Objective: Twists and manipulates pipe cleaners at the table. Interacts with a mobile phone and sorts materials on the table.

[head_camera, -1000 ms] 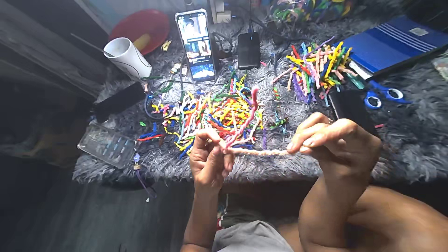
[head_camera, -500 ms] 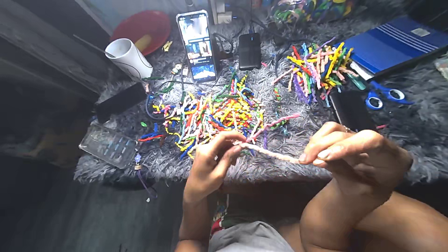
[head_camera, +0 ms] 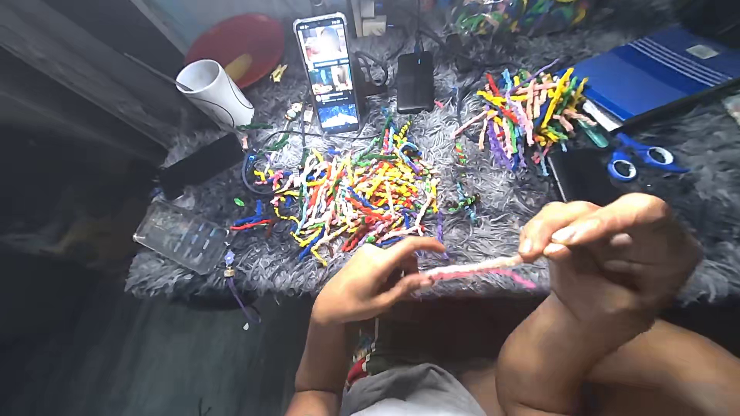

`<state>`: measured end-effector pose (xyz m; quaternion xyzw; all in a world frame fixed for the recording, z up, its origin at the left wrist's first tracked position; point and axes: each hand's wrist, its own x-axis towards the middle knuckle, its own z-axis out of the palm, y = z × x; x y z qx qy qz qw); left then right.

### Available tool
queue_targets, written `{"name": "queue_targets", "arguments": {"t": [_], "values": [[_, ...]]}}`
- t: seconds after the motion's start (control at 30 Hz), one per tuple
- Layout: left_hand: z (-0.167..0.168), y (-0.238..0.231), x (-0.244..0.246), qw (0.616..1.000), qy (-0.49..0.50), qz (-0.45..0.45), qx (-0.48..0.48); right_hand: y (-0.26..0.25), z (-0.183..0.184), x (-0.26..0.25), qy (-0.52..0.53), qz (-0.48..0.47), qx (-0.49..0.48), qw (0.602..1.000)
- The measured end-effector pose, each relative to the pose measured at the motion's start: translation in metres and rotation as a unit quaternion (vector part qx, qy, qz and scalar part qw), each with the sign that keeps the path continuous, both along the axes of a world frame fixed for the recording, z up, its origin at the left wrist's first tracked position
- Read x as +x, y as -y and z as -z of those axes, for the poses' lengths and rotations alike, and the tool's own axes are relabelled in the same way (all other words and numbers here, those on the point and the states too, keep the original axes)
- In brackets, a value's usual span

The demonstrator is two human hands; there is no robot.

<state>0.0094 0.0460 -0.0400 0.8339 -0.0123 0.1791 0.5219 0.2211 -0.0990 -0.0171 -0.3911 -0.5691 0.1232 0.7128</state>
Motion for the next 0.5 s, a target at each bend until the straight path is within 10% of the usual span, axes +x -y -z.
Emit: {"name": "queue_targets", "arguments": {"t": [0.27, 0.4, 0.5], "values": [[-0.002, 0.026, 0.029, 0.874, 0.266, -0.27, -0.302, 0.014, -0.003, -0.002, 0.078, -0.023, -0.04, 0.996], [0.007, 0.03, 0.032, 0.823, 0.308, -0.112, -0.463, 0.004, 0.007, 0.011, 0.024, 0.006, -0.094, 0.995], [0.011, 0.016, 0.017, 0.894, 0.18, 0.063, -0.405, -0.008, 0.014, 0.026, -0.038, 0.051, -0.079, 0.995]]}}
